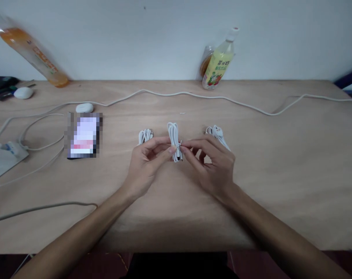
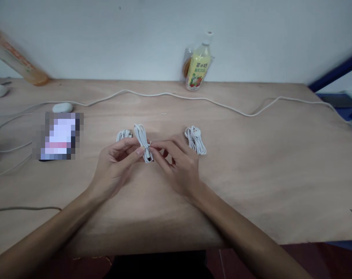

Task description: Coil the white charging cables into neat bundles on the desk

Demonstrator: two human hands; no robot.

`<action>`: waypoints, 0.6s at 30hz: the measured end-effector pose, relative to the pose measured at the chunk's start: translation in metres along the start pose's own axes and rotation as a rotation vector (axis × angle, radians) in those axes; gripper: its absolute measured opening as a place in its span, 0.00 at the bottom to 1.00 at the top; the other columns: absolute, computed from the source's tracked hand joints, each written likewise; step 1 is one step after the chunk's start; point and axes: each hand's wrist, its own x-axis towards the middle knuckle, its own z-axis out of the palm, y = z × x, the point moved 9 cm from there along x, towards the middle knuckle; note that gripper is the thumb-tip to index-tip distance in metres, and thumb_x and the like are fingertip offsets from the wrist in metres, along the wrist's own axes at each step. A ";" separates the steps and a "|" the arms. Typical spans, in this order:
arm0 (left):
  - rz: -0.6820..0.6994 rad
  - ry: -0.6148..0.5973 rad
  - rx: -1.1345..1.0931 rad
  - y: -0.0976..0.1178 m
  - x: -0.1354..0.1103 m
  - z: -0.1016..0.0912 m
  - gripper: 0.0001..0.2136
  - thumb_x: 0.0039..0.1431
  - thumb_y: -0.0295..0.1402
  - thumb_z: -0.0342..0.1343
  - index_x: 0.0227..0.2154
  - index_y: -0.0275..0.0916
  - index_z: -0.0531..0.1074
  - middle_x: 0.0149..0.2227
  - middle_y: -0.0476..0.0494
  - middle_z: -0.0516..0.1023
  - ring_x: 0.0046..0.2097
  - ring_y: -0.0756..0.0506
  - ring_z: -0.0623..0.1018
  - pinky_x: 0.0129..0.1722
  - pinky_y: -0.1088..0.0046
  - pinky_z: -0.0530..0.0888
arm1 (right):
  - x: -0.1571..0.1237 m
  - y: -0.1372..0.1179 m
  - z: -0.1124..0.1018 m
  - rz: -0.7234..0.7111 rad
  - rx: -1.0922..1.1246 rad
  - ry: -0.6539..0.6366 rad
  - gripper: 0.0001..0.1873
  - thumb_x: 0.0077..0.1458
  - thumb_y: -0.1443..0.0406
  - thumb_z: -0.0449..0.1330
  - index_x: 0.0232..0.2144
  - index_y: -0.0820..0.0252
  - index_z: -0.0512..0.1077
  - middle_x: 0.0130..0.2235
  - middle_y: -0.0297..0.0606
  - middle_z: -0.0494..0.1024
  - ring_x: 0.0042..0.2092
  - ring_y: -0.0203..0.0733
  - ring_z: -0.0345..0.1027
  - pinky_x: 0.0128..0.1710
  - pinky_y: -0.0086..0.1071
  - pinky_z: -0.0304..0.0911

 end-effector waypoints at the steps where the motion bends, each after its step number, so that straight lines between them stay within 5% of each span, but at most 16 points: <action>1: 0.009 0.008 0.020 0.001 0.000 -0.001 0.10 0.55 0.36 0.78 0.39 0.42 0.88 0.37 0.45 0.89 0.40 0.45 0.85 0.45 0.69 0.83 | 0.000 0.001 0.000 0.008 -0.006 0.000 0.08 0.69 0.70 0.66 0.40 0.51 0.83 0.36 0.35 0.85 0.30 0.38 0.74 0.23 0.34 0.66; 18: 0.019 0.004 0.128 0.004 -0.004 0.003 0.10 0.58 0.37 0.76 0.41 0.40 0.88 0.41 0.43 0.90 0.44 0.42 0.86 0.49 0.67 0.82 | -0.002 0.009 0.007 0.072 0.031 -0.052 0.08 0.63 0.71 0.63 0.33 0.54 0.72 0.31 0.32 0.74 0.31 0.37 0.68 0.24 0.30 0.63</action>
